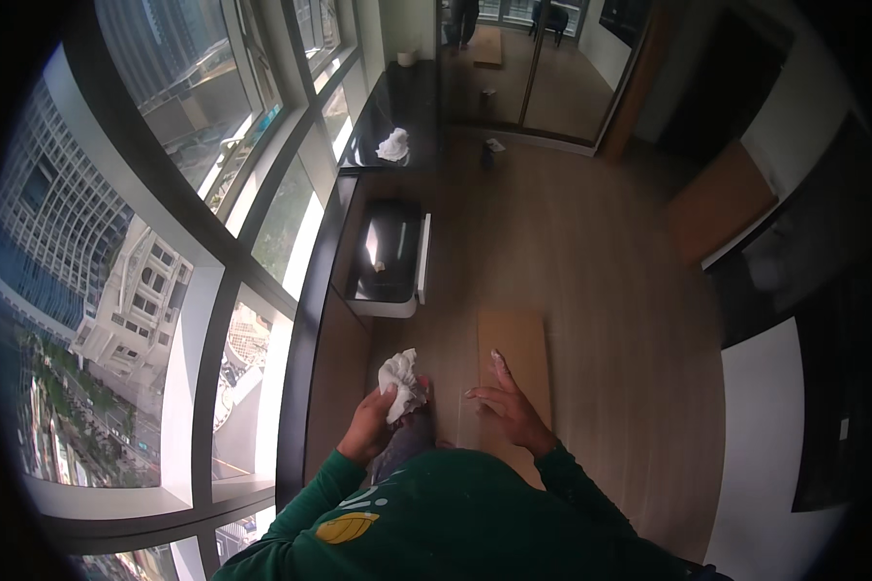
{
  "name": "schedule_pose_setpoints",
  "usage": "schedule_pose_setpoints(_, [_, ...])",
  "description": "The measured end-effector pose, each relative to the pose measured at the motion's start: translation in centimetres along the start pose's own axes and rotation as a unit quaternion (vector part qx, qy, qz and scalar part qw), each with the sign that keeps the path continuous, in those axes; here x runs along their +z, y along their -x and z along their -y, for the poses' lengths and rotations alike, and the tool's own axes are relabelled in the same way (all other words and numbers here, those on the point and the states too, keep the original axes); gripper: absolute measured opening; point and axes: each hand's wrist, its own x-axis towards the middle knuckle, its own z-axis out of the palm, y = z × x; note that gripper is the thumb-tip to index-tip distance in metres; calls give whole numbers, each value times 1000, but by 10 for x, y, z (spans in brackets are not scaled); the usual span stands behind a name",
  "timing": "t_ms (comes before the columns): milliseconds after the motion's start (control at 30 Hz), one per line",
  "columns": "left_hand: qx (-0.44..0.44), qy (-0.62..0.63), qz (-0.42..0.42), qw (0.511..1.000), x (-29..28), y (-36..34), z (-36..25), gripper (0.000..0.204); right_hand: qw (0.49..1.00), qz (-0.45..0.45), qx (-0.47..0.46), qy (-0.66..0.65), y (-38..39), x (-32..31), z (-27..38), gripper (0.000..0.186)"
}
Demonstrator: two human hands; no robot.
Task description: The person applies sealant to a window frame using a caulking gun and wipes away excess sealant with a cloth.
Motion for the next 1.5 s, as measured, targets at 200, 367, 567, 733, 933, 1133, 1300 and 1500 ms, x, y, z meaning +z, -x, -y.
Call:
schedule_pose_setpoints(200, [-115, 7, 80, 990, 27, -113, -47, 45, 995, 80, -63, -22, -118, -27, -23, 20])
schedule_pose_setpoints(367, [-74, -30, 72, 994, 28, -240, -100, 38, 988, 68, -127, 47, -250, -67, -76, 31])
schedule_pose_setpoints(567, [-196, 34, 124, 972, 47, -373, -154, 22, 982, 70, -84, 153, -335, -154, -75, 29])
schedule_pose_setpoints(733, [-216, 190, 215, 933, 97, -472, -184, 21, 998, -12, -52, 45, -399, -213, -120, 23])
schedule_pose_setpoints(933, [-116, 269, 230, 928, 138, -611, -219, 19, 983, -31, -11, -179, -517, -285, -180, 24])
schedule_pose_setpoints(1133, [-99, 261, 146, 949, 163, -745, -312, 13, 973, 23, 29, -228, -663, -349, -237, 30])
schedule_pose_setpoints(1300, [-30, 208, 78, 974, 193, -813, -360, 20, 997, 66, -42, -16, -752, -404, -273, 40])
schedule_pose_setpoints(1500, [22, 70, -40, 996, 202, -893, -386, 34, 989, 79, -104, 63, -824, -451, -299, 45])
